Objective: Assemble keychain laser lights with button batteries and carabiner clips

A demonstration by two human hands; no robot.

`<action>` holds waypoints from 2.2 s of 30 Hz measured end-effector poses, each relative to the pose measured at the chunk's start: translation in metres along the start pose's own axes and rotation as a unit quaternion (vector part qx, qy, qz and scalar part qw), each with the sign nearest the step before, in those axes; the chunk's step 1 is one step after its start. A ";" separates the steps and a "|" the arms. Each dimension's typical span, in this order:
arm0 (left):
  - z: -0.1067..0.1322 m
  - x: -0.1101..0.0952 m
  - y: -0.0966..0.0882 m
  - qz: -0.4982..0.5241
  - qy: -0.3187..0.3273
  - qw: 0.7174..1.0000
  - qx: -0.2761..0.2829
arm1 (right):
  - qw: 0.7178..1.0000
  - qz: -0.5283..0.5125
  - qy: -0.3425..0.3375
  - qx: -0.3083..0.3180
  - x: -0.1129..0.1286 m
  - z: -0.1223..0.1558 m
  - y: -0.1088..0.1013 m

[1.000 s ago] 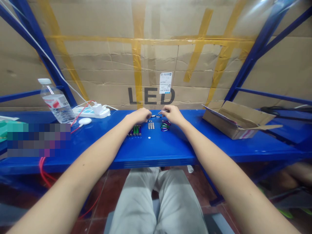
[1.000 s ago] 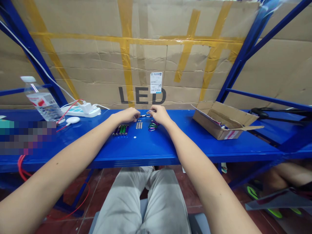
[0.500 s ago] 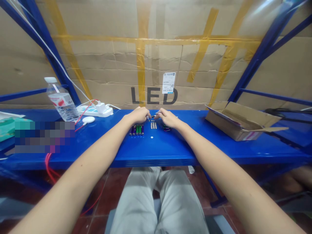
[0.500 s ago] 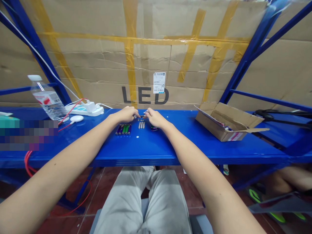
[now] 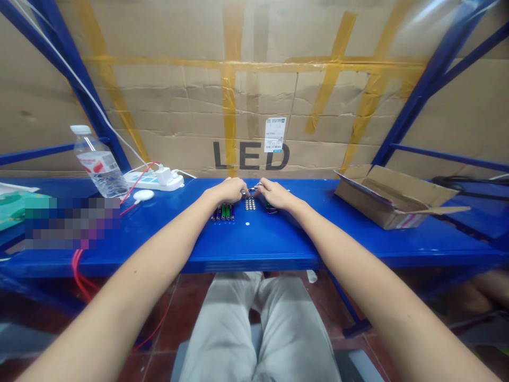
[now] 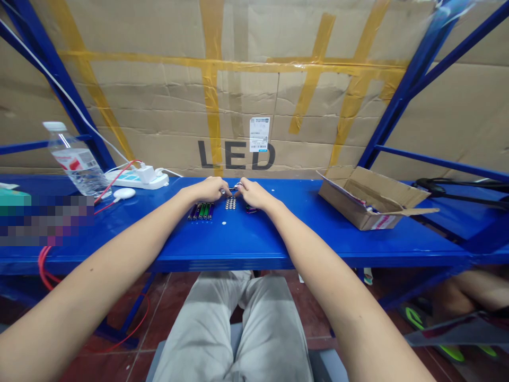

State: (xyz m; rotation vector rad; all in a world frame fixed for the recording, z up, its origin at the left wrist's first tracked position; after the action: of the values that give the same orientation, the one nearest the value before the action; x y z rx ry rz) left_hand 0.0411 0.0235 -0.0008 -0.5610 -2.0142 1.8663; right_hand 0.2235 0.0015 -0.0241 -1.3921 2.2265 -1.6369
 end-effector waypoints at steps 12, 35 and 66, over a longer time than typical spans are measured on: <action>0.001 -0.004 -0.001 0.059 -0.028 0.998 0.021 | 1.000 -0.009 0.010 0.003 0.003 0.002 -0.003; 0.046 0.072 -0.028 0.004 -0.300 0.938 0.176 | 0.995 -0.070 0.021 -0.074 -0.007 0.006 -0.022; 0.078 0.046 -0.029 0.207 -0.295 0.889 0.282 | 0.996 -0.043 0.051 -0.064 -0.007 0.008 -0.027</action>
State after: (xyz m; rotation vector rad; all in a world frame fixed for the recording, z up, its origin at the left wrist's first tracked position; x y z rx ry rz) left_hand -0.0388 -0.0228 0.0209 -0.2786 -1.5667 3.0289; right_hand 0.2484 -0.0001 -0.0096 -1.4864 2.3984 -1.6558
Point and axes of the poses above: each hand's wrist, its own z-axis away from the middle knuckle, its own y-axis out of the palm, x = y × z, the point moved 2 cm from there along -z, towards the middle knuckle, and after that the axes turned 12 degrees about -y, right-handed, at the moved point
